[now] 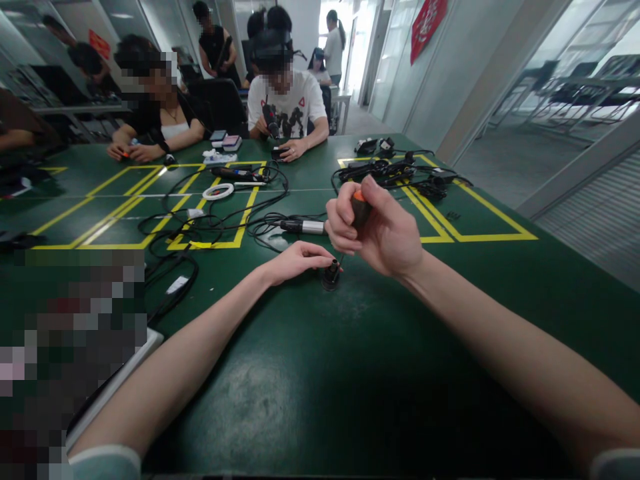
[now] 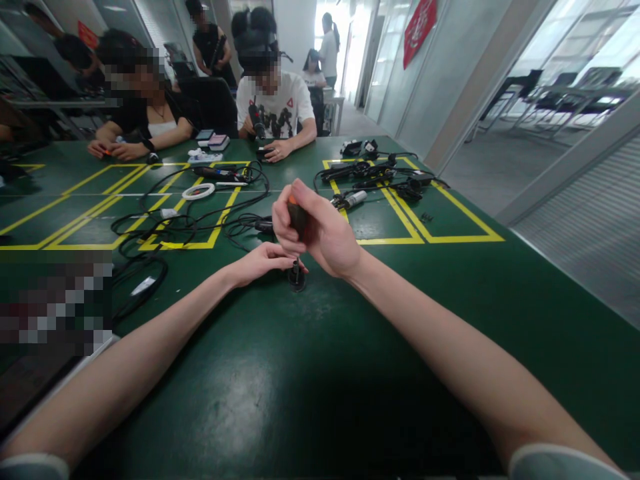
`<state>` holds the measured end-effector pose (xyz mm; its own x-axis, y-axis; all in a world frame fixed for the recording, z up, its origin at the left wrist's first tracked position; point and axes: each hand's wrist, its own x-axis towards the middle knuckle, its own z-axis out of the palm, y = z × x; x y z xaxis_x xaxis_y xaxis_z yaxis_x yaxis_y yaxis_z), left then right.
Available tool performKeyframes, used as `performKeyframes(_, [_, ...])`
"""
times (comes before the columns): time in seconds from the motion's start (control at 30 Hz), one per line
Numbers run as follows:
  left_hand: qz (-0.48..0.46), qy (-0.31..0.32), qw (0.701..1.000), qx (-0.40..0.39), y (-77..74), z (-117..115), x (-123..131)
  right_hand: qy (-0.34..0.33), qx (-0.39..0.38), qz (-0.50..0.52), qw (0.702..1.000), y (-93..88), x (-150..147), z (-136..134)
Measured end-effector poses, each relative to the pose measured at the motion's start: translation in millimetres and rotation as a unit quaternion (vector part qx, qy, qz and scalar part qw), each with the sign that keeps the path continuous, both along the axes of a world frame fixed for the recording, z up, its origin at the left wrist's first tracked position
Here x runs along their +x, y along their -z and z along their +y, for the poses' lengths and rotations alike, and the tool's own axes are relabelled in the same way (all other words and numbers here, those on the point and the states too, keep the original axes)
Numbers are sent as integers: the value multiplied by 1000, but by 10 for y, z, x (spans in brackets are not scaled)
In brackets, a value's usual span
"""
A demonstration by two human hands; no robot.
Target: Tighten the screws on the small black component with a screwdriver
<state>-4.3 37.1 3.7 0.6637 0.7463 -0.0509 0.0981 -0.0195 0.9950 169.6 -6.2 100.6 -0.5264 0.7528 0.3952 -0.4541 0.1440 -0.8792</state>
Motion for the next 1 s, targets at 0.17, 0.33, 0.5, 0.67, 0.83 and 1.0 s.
performKeyframes(0.17, [7,0,1000,11,-5,-4,-2,-18,-33,-35,999,-58,2,-19])
performKeyframes(0.33, [26,-4,999,23,-15,-2,-5,-23,-42,0,999,11,-6,8])
performKeyframes(0.5, [38,-4,999,28,-4,1,-6,-24,-31,12,999,5,-21,-7])
performKeyframes(0.67, [43,-9,999,25,27,10,-10,-14,-43,-13,999,-42,-39,-35])
performKeyframes(0.83, [37,-9,998,44,24,2,-1,-42,-36,13,998,3,-15,-11])
performKeyframes(1.0, [27,-15,999,45,32,2,7,-38,-29,40,998,50,-15,-7])
